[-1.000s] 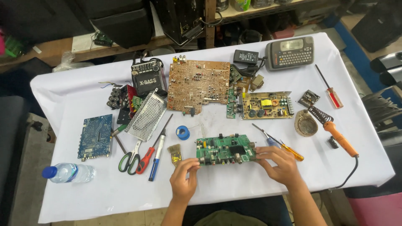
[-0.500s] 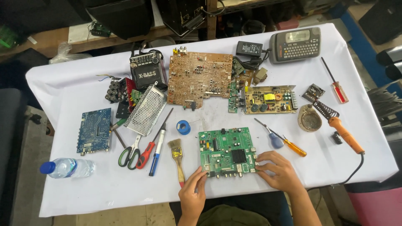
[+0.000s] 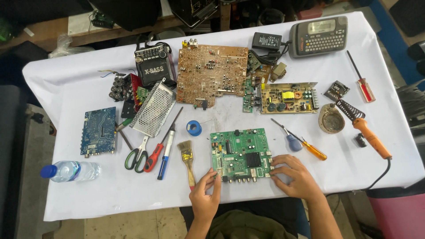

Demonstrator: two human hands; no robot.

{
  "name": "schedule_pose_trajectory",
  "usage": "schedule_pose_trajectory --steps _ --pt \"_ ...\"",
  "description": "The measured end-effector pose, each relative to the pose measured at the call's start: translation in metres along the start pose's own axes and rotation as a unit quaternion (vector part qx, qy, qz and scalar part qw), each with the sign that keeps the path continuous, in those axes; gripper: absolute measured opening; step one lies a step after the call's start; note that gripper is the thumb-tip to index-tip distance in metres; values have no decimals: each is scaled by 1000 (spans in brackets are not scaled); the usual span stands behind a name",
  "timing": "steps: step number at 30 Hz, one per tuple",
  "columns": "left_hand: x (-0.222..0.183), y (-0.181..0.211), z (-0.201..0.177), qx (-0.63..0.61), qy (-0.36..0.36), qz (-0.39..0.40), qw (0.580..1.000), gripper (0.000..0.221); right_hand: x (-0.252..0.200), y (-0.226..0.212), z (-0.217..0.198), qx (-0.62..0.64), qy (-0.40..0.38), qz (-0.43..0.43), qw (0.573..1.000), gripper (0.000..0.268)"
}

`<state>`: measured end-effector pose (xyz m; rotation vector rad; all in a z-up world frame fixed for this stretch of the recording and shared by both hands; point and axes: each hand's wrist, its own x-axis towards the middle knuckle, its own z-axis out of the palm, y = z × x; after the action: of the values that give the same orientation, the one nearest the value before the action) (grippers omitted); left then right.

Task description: A person is repairing electronic circuit boards using a soldering iron and other hand tools on a workbench.

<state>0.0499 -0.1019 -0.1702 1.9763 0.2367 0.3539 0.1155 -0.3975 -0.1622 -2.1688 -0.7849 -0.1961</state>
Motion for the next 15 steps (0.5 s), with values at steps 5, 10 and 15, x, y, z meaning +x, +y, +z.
schedule_pose_trajectory --steps 5,10,15 --pt "4 5 -2 -5 -14 -8 1000 32 3 2 -4 54 -34 42 997 16" --pt "4 10 -3 -1 -18 -18 1000 34 20 0 -10 14 -41 56 998 16" --pt "4 13 -4 -9 -39 -18 999 34 37 8 -12 -62 -55 77 994 20"
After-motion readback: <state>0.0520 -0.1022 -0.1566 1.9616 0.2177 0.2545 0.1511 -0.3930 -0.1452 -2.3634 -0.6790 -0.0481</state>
